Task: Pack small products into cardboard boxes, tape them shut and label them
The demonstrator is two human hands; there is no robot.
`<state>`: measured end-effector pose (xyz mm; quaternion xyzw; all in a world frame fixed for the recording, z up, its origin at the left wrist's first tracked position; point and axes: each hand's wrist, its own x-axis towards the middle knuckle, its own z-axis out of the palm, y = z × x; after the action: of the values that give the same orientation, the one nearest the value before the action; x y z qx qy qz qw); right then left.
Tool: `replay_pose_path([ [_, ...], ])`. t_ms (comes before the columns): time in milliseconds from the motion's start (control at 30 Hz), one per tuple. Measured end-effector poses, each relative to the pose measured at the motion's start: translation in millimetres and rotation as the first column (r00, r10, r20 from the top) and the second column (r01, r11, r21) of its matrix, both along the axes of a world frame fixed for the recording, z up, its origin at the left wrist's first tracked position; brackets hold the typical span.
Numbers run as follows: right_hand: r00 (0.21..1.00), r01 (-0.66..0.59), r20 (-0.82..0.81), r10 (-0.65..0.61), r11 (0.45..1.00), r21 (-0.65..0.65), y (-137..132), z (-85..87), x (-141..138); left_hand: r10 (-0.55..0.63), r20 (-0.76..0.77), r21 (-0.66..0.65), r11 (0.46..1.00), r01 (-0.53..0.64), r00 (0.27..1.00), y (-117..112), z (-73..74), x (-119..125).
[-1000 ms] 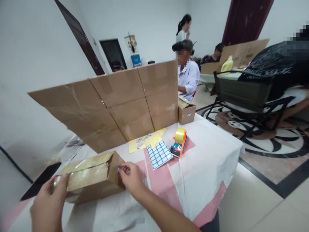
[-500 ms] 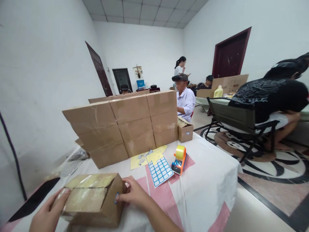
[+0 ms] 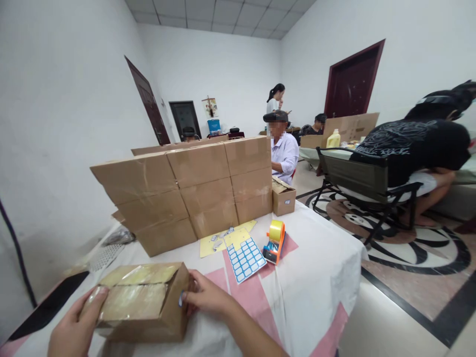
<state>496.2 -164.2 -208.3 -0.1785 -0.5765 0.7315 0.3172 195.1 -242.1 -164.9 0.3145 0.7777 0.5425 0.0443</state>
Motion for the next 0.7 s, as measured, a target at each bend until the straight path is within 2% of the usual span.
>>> replay_pose_path([
  [233, 0.998, -0.06, 0.026, 0.059, 0.997, 0.049, 1.4, 3.5, 5.2, -0.003, 0.039, 0.002, 1.0, 0.003, 0.999, -3.8, 4.7, 5.8],
  [367, 0.983, -0.087, 0.175, 0.061, 0.986, 0.143, -3.5, 10.2, 11.8, -0.007, 0.025, 0.043, 0.999, 0.006, 1.0, -4.3, 11.7, 12.8],
  [533, 0.926, 0.01, 0.34, -0.162, 0.913, 0.409, -22.8, 20.6, 6.9, 0.053, 0.146, 0.013, 0.998, -0.055, 0.988, -11.7, 23.9, 30.2],
  [633, 0.894, 0.099, 0.336, -0.296, 0.862, 0.497, -37.0, 27.5, 4.1, 0.064, 0.221, 0.079, 0.993, -0.083, 0.973, -23.5, 30.3, 40.6],
  [700, 0.89, 0.184, 0.27, -0.368, 0.831, 0.526, -48.0, 31.5, 11.5, 0.011, 0.22, 0.168, 0.985, -0.049, 0.975, -30.2, 35.2, 46.3],
])
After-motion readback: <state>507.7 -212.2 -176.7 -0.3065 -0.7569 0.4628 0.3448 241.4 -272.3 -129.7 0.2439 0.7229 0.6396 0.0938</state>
